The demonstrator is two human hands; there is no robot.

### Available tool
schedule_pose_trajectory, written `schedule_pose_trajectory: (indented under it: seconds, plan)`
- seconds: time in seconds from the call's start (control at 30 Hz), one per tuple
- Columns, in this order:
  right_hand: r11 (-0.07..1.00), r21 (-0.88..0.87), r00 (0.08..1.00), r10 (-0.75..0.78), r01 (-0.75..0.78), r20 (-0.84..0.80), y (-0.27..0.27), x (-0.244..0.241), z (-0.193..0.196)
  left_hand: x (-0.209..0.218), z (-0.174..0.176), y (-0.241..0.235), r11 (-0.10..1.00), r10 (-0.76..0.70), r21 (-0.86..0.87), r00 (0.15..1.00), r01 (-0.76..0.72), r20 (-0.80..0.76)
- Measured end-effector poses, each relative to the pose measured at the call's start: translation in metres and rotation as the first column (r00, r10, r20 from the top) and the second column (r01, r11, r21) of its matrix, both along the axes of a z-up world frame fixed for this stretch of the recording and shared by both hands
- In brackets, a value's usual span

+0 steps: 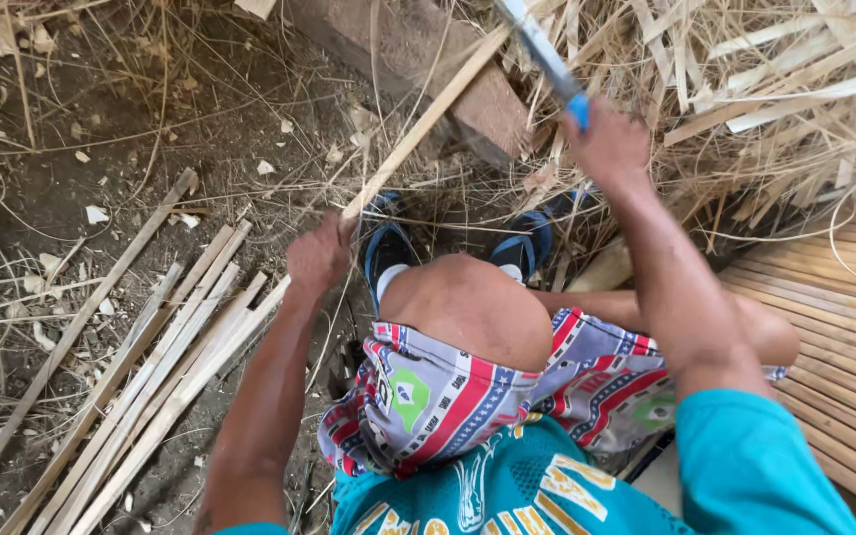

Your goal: The person sits on the ground and uses a machete to shave thin strips from bamboo poles, repeatedly drawing the blade along the length of each pole to remove the outer layer. The shaved strips fall to the ground, and the person handles multiple bamboo poles one at a time.

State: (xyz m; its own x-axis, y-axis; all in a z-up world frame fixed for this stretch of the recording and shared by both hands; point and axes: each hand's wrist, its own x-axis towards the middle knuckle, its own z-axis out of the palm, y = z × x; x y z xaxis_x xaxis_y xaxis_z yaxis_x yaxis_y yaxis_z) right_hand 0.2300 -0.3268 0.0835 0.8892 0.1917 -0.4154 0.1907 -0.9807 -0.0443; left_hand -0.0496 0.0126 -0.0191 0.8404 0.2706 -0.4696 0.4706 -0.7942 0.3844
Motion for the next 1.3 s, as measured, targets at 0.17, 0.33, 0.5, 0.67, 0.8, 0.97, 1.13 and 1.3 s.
schedule_pose_trajectory:
  seconds: [0.17, 0.33, 0.5, 0.67, 0.8, 0.97, 1.13, 1.3]
  plan:
    - [0.987, 0.146, 0.991, -0.053, 0.071, -0.125, 0.023, -0.029, -0.001, 0.011, -0.020, 0.008, 0.988, 0.027, -0.156, 0.998, -0.018, 0.054]
    - [0.930, 0.076, 0.879, 0.366, -0.361, -0.306, 0.069, -0.115, -0.035, 0.024, -0.026, 0.016, 0.971, 0.015, -0.236, 0.992, -0.045, -0.128]
    - [0.995, 0.104, 0.999, 0.002, 0.002, -0.034, 0.020, -0.025, -0.011, -0.005, -0.016, 0.015, 0.993, 0.069, -0.104, 0.993, -0.059, 0.096]
    - [0.972, 0.219, 0.997, 0.075, -0.079, 0.026, 0.026, -0.042, -0.008, 0.002, 0.015, -0.007, 0.981, 0.194, 0.010, 0.981, -0.194, -0.009]
    - [0.904, 0.062, 0.873, 0.425, -0.423, -0.239, 0.059, -0.113, -0.040, -0.008, 0.009, -0.018, 0.981, 0.165, 0.091, 0.983, -0.172, 0.080]
    - [0.911, 0.272, 0.949, -0.281, 0.310, -0.142, -0.014, -0.008, -0.008, -0.027, 0.007, -0.015, 0.994, 0.106, 0.018, 0.977, -0.111, 0.183]
    - [0.988, 0.086, 0.992, -0.130, 0.130, -0.006, -0.017, 0.030, -0.001, 0.042, 0.012, -0.039, 0.998, -0.022, -0.046, 0.953, 0.038, 0.303]
    - [0.934, 0.256, 0.968, -0.238, 0.251, -0.079, 0.003, -0.006, -0.039, 0.100, 0.037, -0.059, 0.990, -0.079, -0.108, 0.987, 0.094, 0.142]
